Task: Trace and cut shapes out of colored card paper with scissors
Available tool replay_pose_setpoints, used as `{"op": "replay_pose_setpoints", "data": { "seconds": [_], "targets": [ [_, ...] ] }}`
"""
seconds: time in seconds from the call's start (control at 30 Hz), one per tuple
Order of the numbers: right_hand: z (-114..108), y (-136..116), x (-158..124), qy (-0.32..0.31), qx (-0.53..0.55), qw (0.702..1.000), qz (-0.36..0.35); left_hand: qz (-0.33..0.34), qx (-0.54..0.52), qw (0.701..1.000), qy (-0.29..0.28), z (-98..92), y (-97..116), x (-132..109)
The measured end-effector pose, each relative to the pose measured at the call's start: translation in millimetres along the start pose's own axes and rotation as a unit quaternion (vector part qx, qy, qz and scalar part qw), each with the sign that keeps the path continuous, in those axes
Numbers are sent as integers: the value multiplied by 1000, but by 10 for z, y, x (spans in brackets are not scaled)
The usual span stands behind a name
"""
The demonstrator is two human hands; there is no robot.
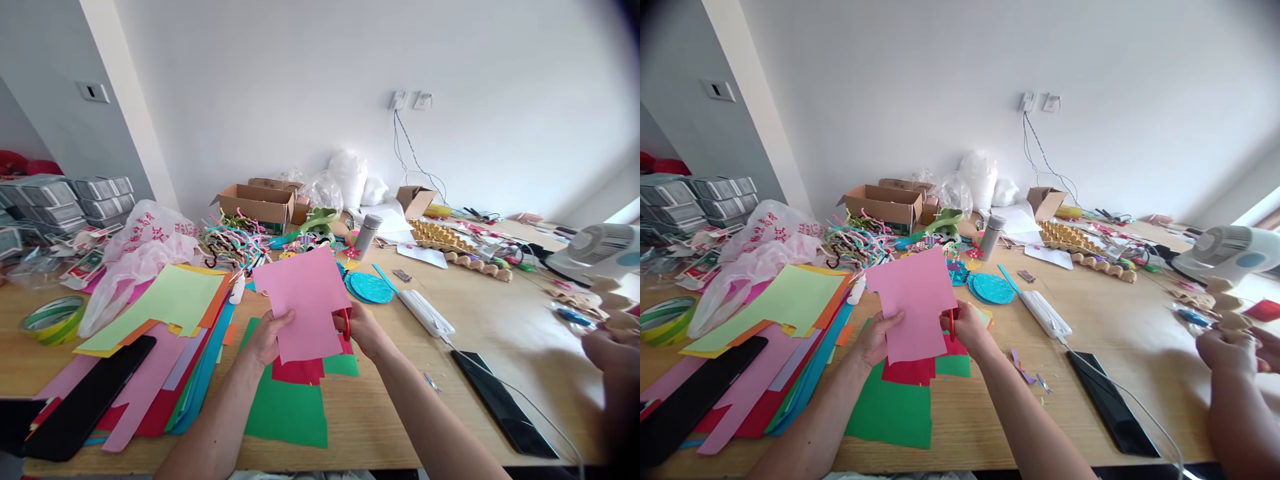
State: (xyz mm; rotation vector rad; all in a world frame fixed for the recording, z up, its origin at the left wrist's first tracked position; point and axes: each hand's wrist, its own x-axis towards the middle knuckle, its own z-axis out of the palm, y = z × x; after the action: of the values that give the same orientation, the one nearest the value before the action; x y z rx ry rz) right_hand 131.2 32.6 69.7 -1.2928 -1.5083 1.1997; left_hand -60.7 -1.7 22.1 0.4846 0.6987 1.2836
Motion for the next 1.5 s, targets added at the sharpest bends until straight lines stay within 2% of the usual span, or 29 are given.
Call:
{"op": "replay_pose_setpoints", "data": {
  "seconds": [0.1,0.23,0.33,0.53,0.73,0.93,1.23,1.43,1.5],
  "targets": [
    [-161,81,55,28,-15,999,8,7,-5,1000,22,-5,9,15],
    [-477,290,197,151,-69,986,21,32,-30,998,48,-15,39,43],
    [-667,477,294,219,-127,967,43,41,-48,997,53,-16,61,53],
    [-757,688,425,285,-241,923,89,39,-56,996,62,-3,74,44],
    [-716,719,413,292,-353,879,129,47,-61,994,81,11,78,48],
    [-689,706,358,267,-413,858,149,57,-71,992,85,27,72,62],
    [-690,616,246,221,-464,844,156,65,-54,991,101,30,62,66],
    [-686,461,126,218,-482,838,133,66,-55,992,88,3,24,84],
    [-642,403,77,219,-461,854,97,67,-58,992,87,-1,18,88]
  ]
}}
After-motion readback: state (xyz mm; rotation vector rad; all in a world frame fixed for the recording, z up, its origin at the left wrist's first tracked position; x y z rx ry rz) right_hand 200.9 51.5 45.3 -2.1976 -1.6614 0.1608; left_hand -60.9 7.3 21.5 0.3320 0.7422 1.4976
